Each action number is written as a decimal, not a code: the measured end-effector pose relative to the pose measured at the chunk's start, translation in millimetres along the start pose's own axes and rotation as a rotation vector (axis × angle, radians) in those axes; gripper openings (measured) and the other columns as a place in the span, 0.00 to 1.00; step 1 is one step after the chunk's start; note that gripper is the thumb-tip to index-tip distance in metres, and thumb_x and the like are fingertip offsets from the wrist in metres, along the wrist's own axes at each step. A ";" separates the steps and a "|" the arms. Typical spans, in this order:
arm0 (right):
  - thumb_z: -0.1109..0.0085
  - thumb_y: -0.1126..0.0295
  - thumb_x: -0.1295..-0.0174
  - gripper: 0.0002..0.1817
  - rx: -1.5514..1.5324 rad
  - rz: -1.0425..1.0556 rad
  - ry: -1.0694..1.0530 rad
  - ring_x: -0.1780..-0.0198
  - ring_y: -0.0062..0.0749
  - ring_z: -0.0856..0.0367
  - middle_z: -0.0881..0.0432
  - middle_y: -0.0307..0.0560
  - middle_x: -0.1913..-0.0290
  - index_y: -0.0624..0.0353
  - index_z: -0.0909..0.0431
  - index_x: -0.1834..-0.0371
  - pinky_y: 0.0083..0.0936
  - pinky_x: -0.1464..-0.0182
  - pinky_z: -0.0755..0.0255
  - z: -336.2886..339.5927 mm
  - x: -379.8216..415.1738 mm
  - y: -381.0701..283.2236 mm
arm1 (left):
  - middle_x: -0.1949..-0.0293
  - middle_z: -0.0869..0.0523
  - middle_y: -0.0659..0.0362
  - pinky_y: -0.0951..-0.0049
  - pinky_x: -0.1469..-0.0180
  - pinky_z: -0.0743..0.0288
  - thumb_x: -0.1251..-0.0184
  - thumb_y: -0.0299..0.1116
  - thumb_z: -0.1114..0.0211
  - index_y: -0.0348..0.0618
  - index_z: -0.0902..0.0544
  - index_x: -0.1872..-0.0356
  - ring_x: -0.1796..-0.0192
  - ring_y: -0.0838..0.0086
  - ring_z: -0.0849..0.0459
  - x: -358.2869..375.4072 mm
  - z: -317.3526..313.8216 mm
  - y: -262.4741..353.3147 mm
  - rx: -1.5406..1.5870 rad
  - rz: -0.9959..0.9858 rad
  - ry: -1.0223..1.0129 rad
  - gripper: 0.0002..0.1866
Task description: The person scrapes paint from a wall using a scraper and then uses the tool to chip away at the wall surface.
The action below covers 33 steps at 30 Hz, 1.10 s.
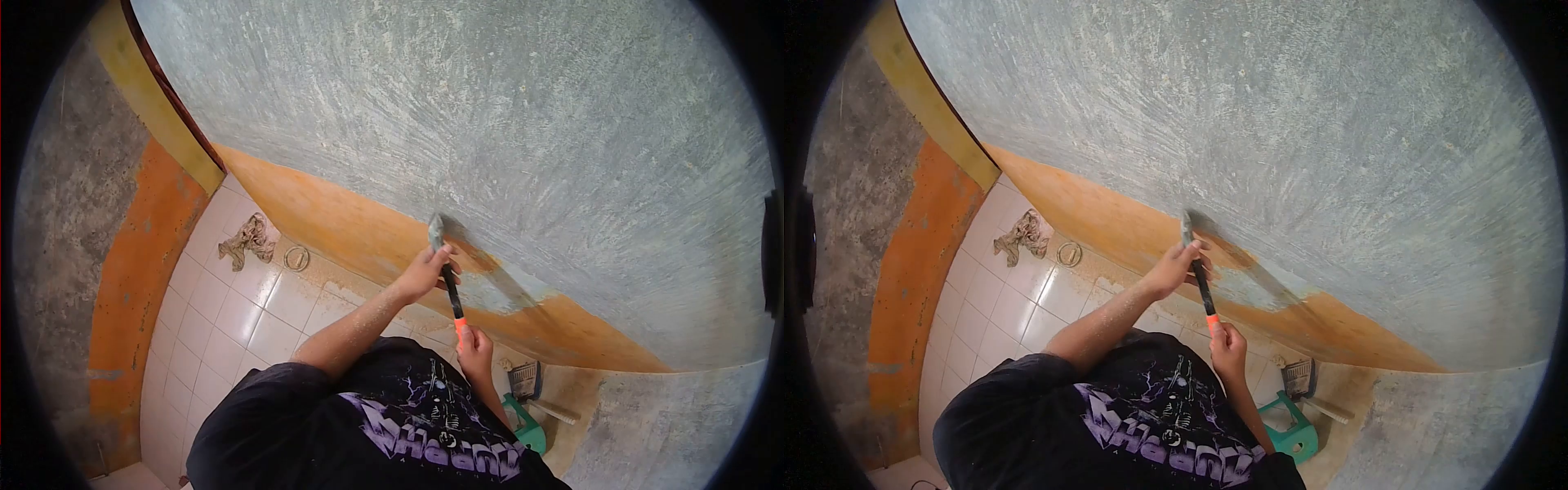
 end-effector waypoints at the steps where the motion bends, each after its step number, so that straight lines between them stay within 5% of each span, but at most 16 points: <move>1: 0.43 0.61 0.28 0.15 -0.003 0.009 0.003 0.81 0.13 0.36 0.30 0.32 0.79 0.65 0.21 0.61 0.17 0.79 0.43 0.9 -0.8 2.0 | 0.59 0.17 0.54 0.61 0.54 0.16 0.20 0.53 0.54 0.40 0.28 0.40 0.55 0.68 0.14 0.3 -0.6 1.4 -0.012 0.001 -0.011 0.26; 8: 0.45 0.61 0.27 0.15 -0.023 0.001 0.055 0.82 0.14 0.35 0.31 0.32 0.81 0.65 0.22 0.61 0.17 0.81 0.43 27.5 10.4 10.0 | 0.56 0.18 0.52 0.63 0.52 0.16 0.20 0.54 0.54 0.39 0.29 0.38 0.51 0.67 0.16 -2.3 -20.2 -3.8 -0.157 0.073 -0.164 0.28; 33: 0.44 0.61 0.28 0.15 0.092 0.024 0.090 0.80 0.13 0.35 0.30 0.31 0.80 0.64 0.22 0.63 0.17 0.78 0.42 42.7 9.0 14.2 | 0.57 0.18 0.51 0.65 0.57 0.13 0.20 0.51 0.52 0.36 0.30 0.41 0.59 0.64 0.12 -7.1 -22.8 -9.9 -0.108 0.109 -0.174 0.26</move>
Point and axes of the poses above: each hand's wrist, its own x-axis away from the middle knuckle, its own z-axis out of the back of the hand, y = z × x, the point moved 4 cm from there along -x, towards the middle knuckle
